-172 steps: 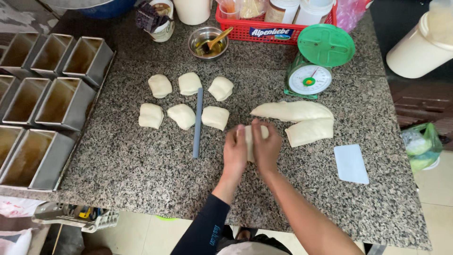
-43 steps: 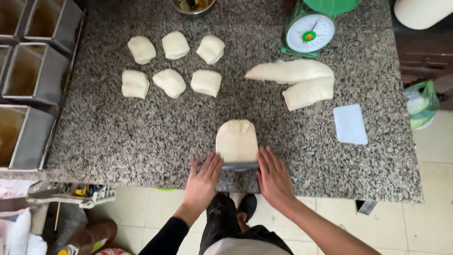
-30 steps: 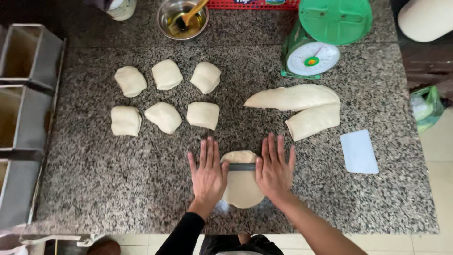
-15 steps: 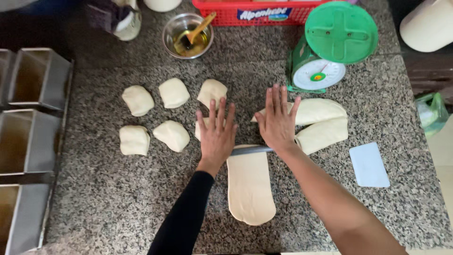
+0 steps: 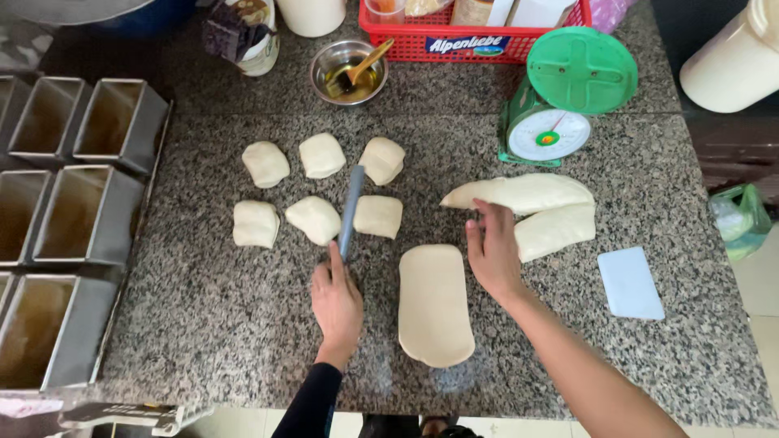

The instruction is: The person shapes dough pieces on a granite countertop, uses a rolling pin to flatten them, rolls them into cylinders, and places them into rectangular baking tins.

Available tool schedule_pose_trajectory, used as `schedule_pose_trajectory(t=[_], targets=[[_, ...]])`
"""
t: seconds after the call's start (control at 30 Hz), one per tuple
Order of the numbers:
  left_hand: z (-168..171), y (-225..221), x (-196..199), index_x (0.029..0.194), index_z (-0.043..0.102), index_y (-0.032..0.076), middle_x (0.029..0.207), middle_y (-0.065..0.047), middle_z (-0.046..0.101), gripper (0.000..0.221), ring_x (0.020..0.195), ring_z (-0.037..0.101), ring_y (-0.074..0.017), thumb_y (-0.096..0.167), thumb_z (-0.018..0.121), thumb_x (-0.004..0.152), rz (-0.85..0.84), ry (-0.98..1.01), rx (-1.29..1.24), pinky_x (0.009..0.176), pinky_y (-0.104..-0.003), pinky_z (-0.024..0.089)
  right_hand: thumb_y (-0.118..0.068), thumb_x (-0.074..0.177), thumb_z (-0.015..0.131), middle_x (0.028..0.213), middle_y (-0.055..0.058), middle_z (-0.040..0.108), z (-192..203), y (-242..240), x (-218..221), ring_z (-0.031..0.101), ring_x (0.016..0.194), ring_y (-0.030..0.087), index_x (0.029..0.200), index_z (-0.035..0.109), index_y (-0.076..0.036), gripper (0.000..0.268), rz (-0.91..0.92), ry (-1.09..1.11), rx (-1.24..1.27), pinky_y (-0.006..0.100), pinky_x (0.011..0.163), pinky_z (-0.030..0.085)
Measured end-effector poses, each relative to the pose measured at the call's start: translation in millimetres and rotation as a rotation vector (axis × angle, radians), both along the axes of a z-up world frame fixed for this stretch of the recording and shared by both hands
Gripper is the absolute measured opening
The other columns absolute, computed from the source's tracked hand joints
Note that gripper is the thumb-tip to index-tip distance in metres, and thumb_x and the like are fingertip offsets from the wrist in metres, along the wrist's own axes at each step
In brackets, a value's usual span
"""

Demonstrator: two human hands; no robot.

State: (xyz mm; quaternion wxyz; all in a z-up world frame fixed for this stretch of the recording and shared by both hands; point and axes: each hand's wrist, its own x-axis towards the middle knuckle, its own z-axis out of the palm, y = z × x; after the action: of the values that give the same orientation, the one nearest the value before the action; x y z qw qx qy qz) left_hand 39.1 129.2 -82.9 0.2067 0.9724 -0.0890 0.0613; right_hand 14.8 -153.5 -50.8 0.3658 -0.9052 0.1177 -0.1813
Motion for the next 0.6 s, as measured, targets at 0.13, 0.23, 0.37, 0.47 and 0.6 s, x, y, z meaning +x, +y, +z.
schedule_pose_trajectory(t=[0.13, 0.23, 0.37, 0.47, 0.6], targets=[[11.1, -3.4, -0.1, 0.148, 0.046, -0.002, 0.119, -0.022, 0.056, 0.068, 0.103, 0.057, -0.0405, 0.01, 0.062, 0.083, 0.069, -0.082, 0.127, 0.083, -0.053, 0.048, -0.027, 0.102, 0.057, 0.118, 0.018, 0.06, -43.8, -6.2, -13.1, 0.065, 0.094, 0.03, 0.14, 0.054, -0.006, 0.043, 0.178, 0.161, 0.01, 0.043, 0.081, 0.055], [19.3, -17.4, -2.4, 0.146, 0.049, -0.003, 0.125, -0.026, 0.055, 0.06, 0.115, 0.055, -0.0403, 0.013, 0.062, 0.089, -0.06, -0.297, -0.009, 0.096, -0.052, 0.043, -0.024, 0.097, 0.063, 0.118, 0.019, 0.061, -53.6, -8.0, -24.7, 0.063, 0.103, 0.036, 0.14, 0.056, -0.007, 0.047, 0.251, 0.201, -0.106, 0.047, 0.088, 0.054], [15.8, -62.2, 12.5, 0.141, 0.056, 0.0, 0.131, -0.018, 0.057, 0.054, 0.126, 0.053, -0.0369, 0.009, 0.059, 0.088, -0.454, -0.108, -0.067, 0.11, -0.048, 0.043, -0.017, 0.084, 0.069, 0.127, 0.02, 0.06, -33.1, 8.6, -16.7, 0.057, 0.112, 0.043, 0.138, 0.058, -0.005, 0.056, 0.365, 0.09, -0.351, 0.051, 0.09, 0.05], [6.6, -86.6, 9.7, 0.136, 0.054, -0.006, 0.131, -0.021, 0.055, 0.053, 0.128, 0.051, -0.0379, 0.01, 0.058, 0.086, -0.584, -0.164, 0.069, 0.114, -0.049, 0.039, -0.018, 0.084, 0.07, 0.125, 0.02, 0.057, -17.5, 26.4, -19.5, 0.054, 0.115, 0.041, 0.133, 0.059, 0.0, 0.054, 0.389, 0.146, -0.461, 0.05, 0.095, 0.05], [-7.8, -82.6, -17.0, 0.139, 0.051, -0.01, 0.136, -0.025, 0.052, 0.056, 0.13, 0.048, -0.0397, 0.009, 0.054, 0.086, -0.64, -0.162, 0.213, 0.116, -0.049, 0.035, -0.015, 0.088, 0.067, 0.122, 0.02, 0.055, -15.0, 40.3, -50.9, 0.052, 0.117, 0.038, 0.132, 0.059, 0.008, 0.049, 0.431, 0.203, -0.507, 0.046, 0.101, 0.05]])
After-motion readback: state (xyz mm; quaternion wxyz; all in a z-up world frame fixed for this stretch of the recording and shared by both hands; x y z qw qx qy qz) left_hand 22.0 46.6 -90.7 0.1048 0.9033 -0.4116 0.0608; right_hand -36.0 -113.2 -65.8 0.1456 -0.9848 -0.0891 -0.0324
